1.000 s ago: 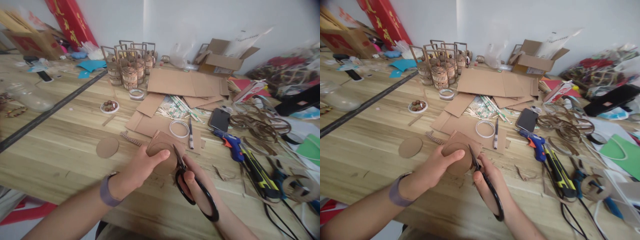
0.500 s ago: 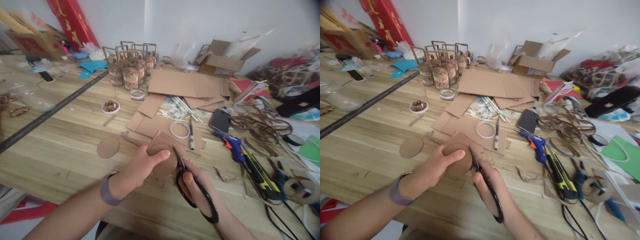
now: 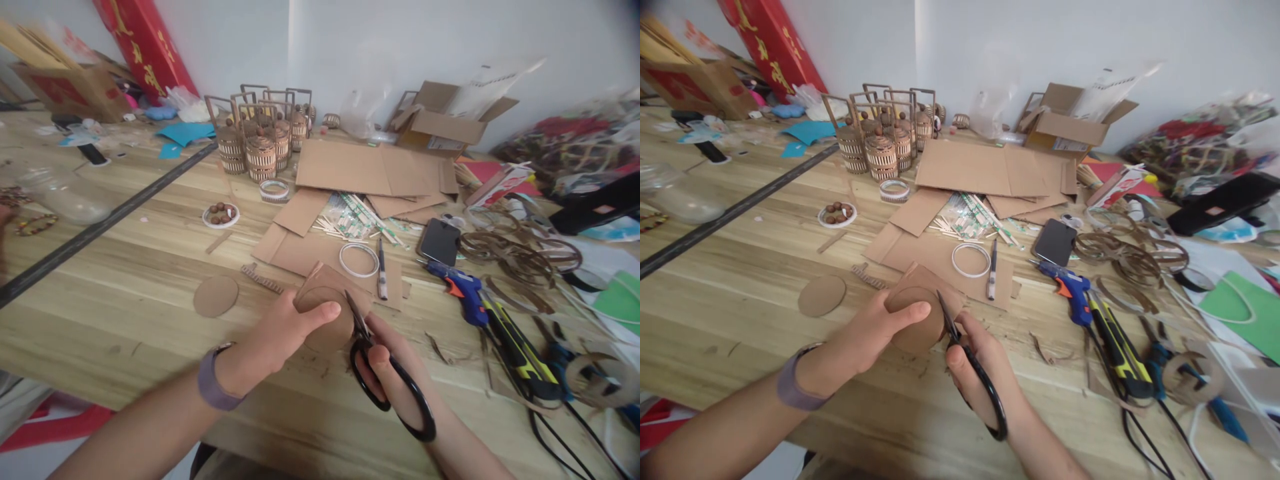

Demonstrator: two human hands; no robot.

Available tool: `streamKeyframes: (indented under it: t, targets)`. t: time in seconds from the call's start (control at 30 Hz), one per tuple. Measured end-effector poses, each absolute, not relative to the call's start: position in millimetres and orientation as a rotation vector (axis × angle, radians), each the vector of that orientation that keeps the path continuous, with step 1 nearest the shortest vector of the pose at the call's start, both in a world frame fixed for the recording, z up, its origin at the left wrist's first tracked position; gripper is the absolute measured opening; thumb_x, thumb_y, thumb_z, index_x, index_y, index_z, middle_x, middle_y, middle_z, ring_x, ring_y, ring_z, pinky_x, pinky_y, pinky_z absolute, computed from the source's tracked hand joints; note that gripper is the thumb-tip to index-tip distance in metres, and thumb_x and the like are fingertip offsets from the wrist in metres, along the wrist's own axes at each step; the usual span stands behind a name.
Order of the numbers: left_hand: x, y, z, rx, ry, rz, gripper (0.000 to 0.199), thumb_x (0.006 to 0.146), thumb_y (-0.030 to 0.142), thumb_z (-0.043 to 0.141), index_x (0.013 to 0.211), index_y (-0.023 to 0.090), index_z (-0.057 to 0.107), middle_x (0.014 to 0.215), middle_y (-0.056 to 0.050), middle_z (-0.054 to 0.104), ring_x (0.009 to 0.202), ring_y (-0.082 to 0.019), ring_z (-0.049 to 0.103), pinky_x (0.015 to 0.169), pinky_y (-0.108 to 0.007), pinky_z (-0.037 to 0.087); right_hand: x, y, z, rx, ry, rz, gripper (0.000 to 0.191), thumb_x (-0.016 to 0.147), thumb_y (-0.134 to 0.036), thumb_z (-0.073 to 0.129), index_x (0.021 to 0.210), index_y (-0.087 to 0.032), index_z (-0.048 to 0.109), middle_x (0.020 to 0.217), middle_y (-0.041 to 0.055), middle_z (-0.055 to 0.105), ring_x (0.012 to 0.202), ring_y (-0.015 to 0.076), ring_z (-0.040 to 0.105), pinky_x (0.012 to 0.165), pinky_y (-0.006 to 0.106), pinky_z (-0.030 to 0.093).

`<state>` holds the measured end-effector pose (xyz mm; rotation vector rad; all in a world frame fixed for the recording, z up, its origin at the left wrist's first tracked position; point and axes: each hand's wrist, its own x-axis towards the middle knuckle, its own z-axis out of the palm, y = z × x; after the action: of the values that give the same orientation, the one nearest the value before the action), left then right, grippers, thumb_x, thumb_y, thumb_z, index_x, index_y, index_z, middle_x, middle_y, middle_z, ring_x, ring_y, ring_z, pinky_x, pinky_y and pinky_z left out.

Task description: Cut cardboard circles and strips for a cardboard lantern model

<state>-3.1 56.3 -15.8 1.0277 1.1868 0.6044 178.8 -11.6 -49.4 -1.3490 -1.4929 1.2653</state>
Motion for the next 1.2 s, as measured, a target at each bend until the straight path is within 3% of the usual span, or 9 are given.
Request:
streamKeyframes:
  t: [0.27,0.5,0.7,0.87,0.97,1.1,1.2]
  targets:
    - [-3,54,-25,1.022,1.153,0.593,0.055,0.073,0.053,0.081,0.115,0.021,0.068,0.114,-0.009,0.077,0.118,-0.035,0.066,0.099,-0.047,0.051,179,-12,-51,-1.353,-1.505,1.233,0.088,0.086,-0.088,0.038,0.135,-0.015,0.05,0.045,-0.0118,0.037,0.037,0.0095,0.027,0.039,0.024,0.024]
    - [-3,55,-21,0.986,1.082,0.611,0.044,0.074,0.046,0.08,0.107,0.02,0.069,0.112,-0.008,0.078,0.116,-0.034,0.068,0.097,-0.044,0.052,180,-15,-52,-1.378,-1.543,1.208,0.091,0.089,-0.085,0.038,0.147,-0.015,0.046,0.045,-0.0106,0.038,0.035,0.0097,0.028,0.036,0.024,0.022]
    - [-3,55,-17,1.024,1.18,0.586,0.049,0.071,0.048,0.082,0.11,0.021,0.07,0.114,-0.008,0.078,0.118,-0.036,0.067,0.097,-0.045,0.052,183,-14,-52,-1.408,-1.533,1.23,0.094,0.082,-0.089,0.044,0.142,-0.017,0.054,0.046,-0.0078,0.04,0.037,0.0113,0.03,0.035,0.025,0.021]
    - [-4,58,-15,1.04,0.99,0.65,0.038,0.076,0.046,0.076,0.103,0.019,0.075,0.112,-0.009,0.079,0.115,-0.034,0.068,0.1,-0.045,0.052,183,-13,-62,-1.375,-1.541,1.151,0.098,0.079,-0.093,0.04,0.139,-0.017,0.054,0.05,-0.0066,0.043,0.039,0.0121,0.034,0.036,0.025,0.025]
    - [-11,63,-12,1.079,1.074,0.814,0.03,0.076,0.044,0.075,0.098,0.023,0.077,0.117,-0.007,0.077,0.125,-0.034,0.062,0.108,-0.044,0.049,180,-14,-62,-1.337,-1.525,1.138,0.1,0.076,-0.096,0.038,0.133,-0.016,0.054,0.051,-0.007,0.045,0.041,0.0125,0.037,0.04,0.025,0.029]
    - [-18,68,-14,1.107,1.107,0.938,0.036,0.073,0.039,0.079,0.106,0.025,0.076,0.126,-0.003,0.073,0.139,-0.033,0.05,0.116,-0.047,0.042,180,-10,-52,-1.257,-1.389,1.055,0.078,0.085,-0.086,0.043,0.118,-0.017,0.06,0.049,-0.0069,0.045,0.04,0.0128,0.04,0.041,0.026,0.034]
    - [-15,65,-15,1.1,1.069,0.887,0.028,0.075,0.038,0.078,0.101,0.026,0.078,0.121,-0.005,0.075,0.135,-0.033,0.054,0.114,-0.046,0.043,186,-2,-49,-1.24,-1.213,0.898,0.055,0.091,-0.071,0.055,0.108,-0.019,0.063,0.054,-0.004,0.052,0.045,0.0148,0.05,0.045,0.027,0.041]
